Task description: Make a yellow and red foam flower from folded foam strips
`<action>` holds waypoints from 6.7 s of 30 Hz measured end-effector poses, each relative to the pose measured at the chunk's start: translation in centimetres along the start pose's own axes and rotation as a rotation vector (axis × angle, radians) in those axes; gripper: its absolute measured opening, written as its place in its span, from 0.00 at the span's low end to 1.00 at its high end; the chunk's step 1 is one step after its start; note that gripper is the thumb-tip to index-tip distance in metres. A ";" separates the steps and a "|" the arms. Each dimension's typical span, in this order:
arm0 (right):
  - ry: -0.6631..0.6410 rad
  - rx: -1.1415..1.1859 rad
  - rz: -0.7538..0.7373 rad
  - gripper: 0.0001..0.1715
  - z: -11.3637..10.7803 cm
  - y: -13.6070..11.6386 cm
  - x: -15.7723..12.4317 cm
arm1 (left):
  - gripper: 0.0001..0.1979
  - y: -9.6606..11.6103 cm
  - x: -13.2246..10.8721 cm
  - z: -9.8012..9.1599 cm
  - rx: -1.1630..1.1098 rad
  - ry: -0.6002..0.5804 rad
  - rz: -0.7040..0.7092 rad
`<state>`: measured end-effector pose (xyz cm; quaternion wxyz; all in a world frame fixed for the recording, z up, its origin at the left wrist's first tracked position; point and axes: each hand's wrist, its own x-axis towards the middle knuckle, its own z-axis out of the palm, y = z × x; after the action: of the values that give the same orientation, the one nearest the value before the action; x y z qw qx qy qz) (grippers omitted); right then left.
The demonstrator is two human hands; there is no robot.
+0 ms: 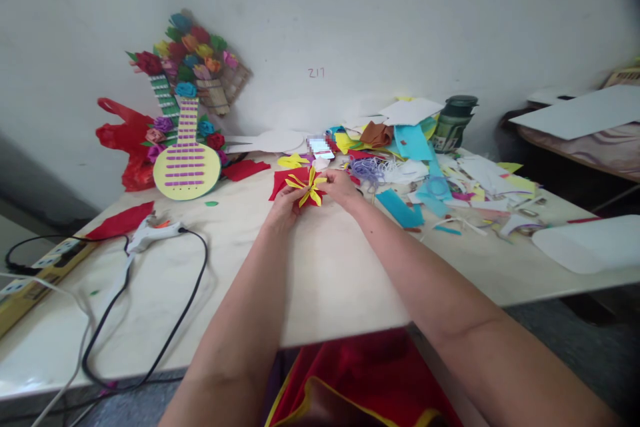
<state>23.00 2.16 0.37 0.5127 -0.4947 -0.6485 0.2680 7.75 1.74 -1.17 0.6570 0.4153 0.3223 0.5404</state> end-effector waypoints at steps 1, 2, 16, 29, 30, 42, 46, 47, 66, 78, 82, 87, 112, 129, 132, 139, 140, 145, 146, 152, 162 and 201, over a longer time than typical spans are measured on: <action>-0.008 -0.020 -0.009 0.04 -0.1 -0.1 -0.1 | 0.16 0.0 0.0 0.0 0.010 -0.001 0.002; -0.017 -0.040 -0.019 0.04 -0.1 -0.3 -0.2 | 0.16 0.0 0.0 0.0 0.019 0.000 0.005; -0.148 -0.120 -0.200 0.04 -0.7 -0.5 -0.6 | 0.17 0.3 -0.3 0.0 0.117 0.025 0.025; -0.133 0.136 0.182 0.06 -0.5 -0.8 -0.6 | 0.16 0.2 -0.3 0.2 0.087 0.039 0.077; -0.120 0.181 0.238 0.06 -0.4 -0.9 -0.6 | 0.16 0.1 -0.3 0.2 0.092 0.039 0.083; -0.262 0.380 0.357 0.09 -0.8 -0.3 -0.5 | 0.18 -0.4 0.2 -0.2 0.103 0.029 0.108; -0.211 0.346 0.345 0.09 -0.6 -0.3 -0.6 | 0.18 -0.3 0.0 0.0 0.094 -0.001 0.111; -0.192 0.336 0.342 0.09 -0.4 -0.4 -0.6 | 0.18 -0.3 0.0 0.0 0.099 -0.004 0.108; -0.088 -0.659 -0.164 0.08 0.6 -2.4 -1.3 | 0.18 -0.9 0.5 -0.1 0.099 0.061 0.134; -0.076 -0.268 -0.129 0.08 0.0 -0.8 -0.9 | 0.18 -0.4 0.2 -0.3 0.096 0.071 0.089; 0.007 -0.083 0.008 0.11 -0.3 -0.6 -0.5 | 0.17 -0.1 0.1 -0.3 0.079 0.060 0.072; 0.076 0.024 0.110 0.06 0.1 0.0 -0.1 | 0.15 0.0 0.0 -0.2 0.102 0.061 0.039; -0.037 0.403 0.231 0.14 0.1 -0.1 -0.2 | 0.14 -0.2 0.1 -0.3 0.181 -0.026 0.019; 0.114 0.361 0.339 0.14 0.3 -0.8 -0.4 | 0.16 -0.2 0.0 -0.3 0.200 -0.040 0.012; 0.144 0.321 0.346 0.11 0.3 -0.9 -0.4 | 0.16 -0.3 0.0 -0.3 0.189 -0.051 0.026; 0.166 0.316 0.310 0.07 0.5 -0.4 -0.3 | 0.17 -0.6 0.1 -0.5 0.207 -0.080 0.071; 0.162 0.314 0.305 0.06 0.6 -0.3 -0.3 | 0.17 -0.6 0.1 -0.5 0.208 -0.082 0.074; 0.101 0.348 0.308 0.05 0.4 -0.1 -0.2 | 0.17 -0.6 0.1 -0.3 0.214 -0.066 0.077; 0.088 0.351 0.309 0.05 0.3 -0.1 -0.2 | 0.17 -0.6 0.1 -0.3 0.217 -0.064 0.080; 0.064 0.339 0.266 0.06 -0.1 -0.4 -0.4 | 0.18 -0.5 0.0 -0.2 0.225 -0.057 0.111; 0.072 0.229 0.258 0.07 0.0 -0.1 -0.4 | 0.20 -0.4 -0.2 0.0 0.264 -0.067 0.133; -0.091 0.275 0.197 0.06 -1.0 0.2 -0.2 | 0.14 -0.3 -0.1 0.7 0.275 0.103 0.031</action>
<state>23.97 1.94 0.44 0.5167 -0.4684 -0.5767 0.4255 8.43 1.48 -1.10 0.5682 0.4779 0.4201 0.5218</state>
